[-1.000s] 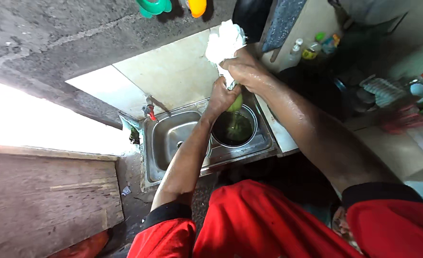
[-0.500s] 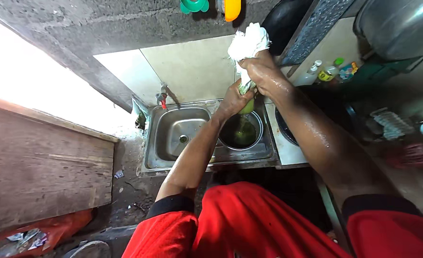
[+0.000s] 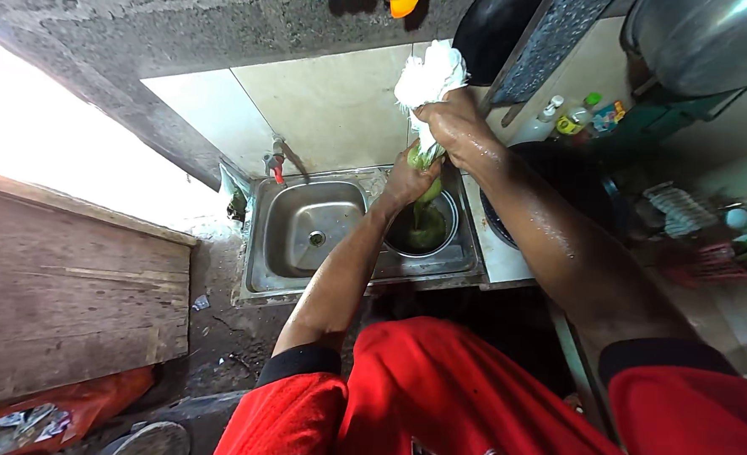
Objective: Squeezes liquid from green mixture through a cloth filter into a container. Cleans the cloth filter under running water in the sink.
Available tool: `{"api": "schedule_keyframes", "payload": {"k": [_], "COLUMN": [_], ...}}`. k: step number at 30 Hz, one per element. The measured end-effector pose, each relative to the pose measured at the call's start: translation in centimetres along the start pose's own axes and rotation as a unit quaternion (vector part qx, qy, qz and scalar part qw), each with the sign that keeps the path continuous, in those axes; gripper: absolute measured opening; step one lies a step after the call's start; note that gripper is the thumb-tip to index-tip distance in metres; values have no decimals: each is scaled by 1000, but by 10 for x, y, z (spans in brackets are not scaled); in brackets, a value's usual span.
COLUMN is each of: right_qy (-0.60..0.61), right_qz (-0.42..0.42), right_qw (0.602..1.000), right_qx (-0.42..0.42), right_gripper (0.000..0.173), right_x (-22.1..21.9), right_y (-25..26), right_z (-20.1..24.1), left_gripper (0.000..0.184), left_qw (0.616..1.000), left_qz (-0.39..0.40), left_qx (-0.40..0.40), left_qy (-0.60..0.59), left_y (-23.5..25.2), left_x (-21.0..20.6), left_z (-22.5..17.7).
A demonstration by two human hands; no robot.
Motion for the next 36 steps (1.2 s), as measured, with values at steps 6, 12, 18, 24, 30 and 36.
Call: {"api": "schedule_keyframes", "payload": {"k": [6, 12, 18, 24, 30, 36], "right_qy": [-6, -5, -8, -28, -19, -24], "right_qz": [2, 6, 2, -4, -11, -10], "right_qw": [1000, 1000, 1000, 999, 999, 999], "right_qx": [8, -10, -26, -37, -41, -46], "right_gripper": [41, 40, 37, 38, 36, 34], "right_x": [-1, -2, -5, -4, -3, -1], "right_y": [-3, -5, -6, -4, 5, 7], "right_z": [-3, -10, -20, -21, -27, -26], "left_gripper": [33, 35, 36, 38, 36, 35], "left_qw": [1000, 996, 998, 996, 997, 994], "left_qz": [-7, 4, 7, 13, 41, 58], "left_qx": [-18, -10, -12, -11, 10, 18], "left_qy": [8, 87, 64, 86, 60, 87], "left_y": [-5, -11, -17, -14, -13, -14], "left_x": [-4, -6, -10, -11, -16, -21], "left_z": [3, 1, 7, 16, 33, 31]}}
Point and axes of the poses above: each hand's wrist, its own y-axis towards the middle knuckle, its own x-axis out of the back of the hand, z = x × y, the point moved 7 cm from there along y, towards the middle knuckle, and after that the axes turned 2 degrees about z, right-handed, at the moved point
